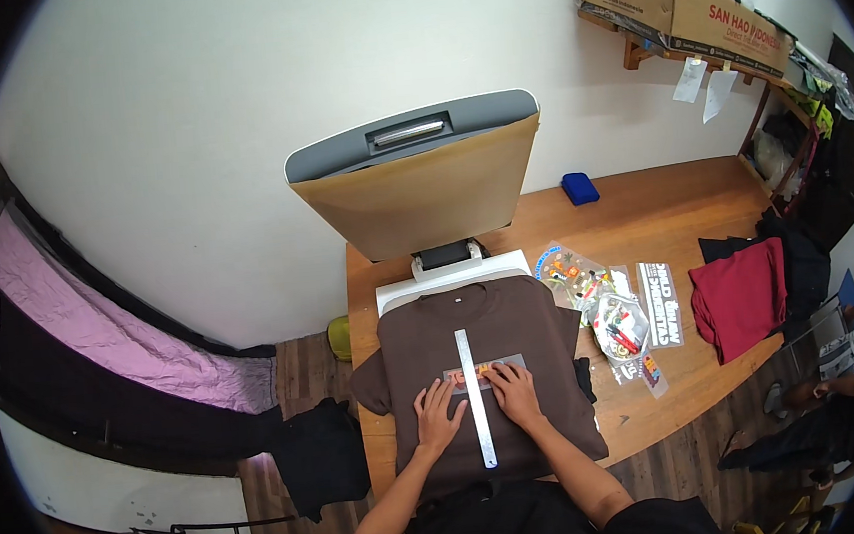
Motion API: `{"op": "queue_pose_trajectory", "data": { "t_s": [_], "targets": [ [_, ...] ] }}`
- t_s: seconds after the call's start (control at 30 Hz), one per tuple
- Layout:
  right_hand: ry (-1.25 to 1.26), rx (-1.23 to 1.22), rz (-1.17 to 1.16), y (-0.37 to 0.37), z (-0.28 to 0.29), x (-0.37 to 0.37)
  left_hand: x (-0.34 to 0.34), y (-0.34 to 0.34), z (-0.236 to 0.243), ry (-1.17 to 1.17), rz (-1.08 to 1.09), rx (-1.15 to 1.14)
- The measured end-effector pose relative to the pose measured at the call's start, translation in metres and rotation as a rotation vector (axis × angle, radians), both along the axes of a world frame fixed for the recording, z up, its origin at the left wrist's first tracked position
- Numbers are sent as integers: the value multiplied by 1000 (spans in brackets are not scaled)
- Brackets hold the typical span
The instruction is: Aligning a transfer design on a t-shirt using a ruler at a heat press station.
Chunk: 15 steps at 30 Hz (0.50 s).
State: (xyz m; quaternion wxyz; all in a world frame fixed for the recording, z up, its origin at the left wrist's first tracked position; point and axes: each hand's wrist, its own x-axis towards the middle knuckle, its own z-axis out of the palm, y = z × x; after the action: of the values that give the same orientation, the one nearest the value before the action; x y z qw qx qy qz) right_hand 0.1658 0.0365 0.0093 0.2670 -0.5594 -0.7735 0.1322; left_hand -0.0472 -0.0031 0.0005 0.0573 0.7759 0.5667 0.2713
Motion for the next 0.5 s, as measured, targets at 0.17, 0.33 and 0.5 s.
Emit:
{"op": "queue_pose_trajectory", "data": {
  "t_s": [0.17, 0.33, 0.5],
  "targets": [
    [49, 58, 69, 0, -1, 1, -1, -1, 0, -50, 74, 3],
    [58, 67, 70, 1, -3, 1, -1, -1, 3, -65, 74, 11],
    [41, 43, 11, 1, -5, 1, 0, 2, 4, -77, 34, -43]
  ]
}}
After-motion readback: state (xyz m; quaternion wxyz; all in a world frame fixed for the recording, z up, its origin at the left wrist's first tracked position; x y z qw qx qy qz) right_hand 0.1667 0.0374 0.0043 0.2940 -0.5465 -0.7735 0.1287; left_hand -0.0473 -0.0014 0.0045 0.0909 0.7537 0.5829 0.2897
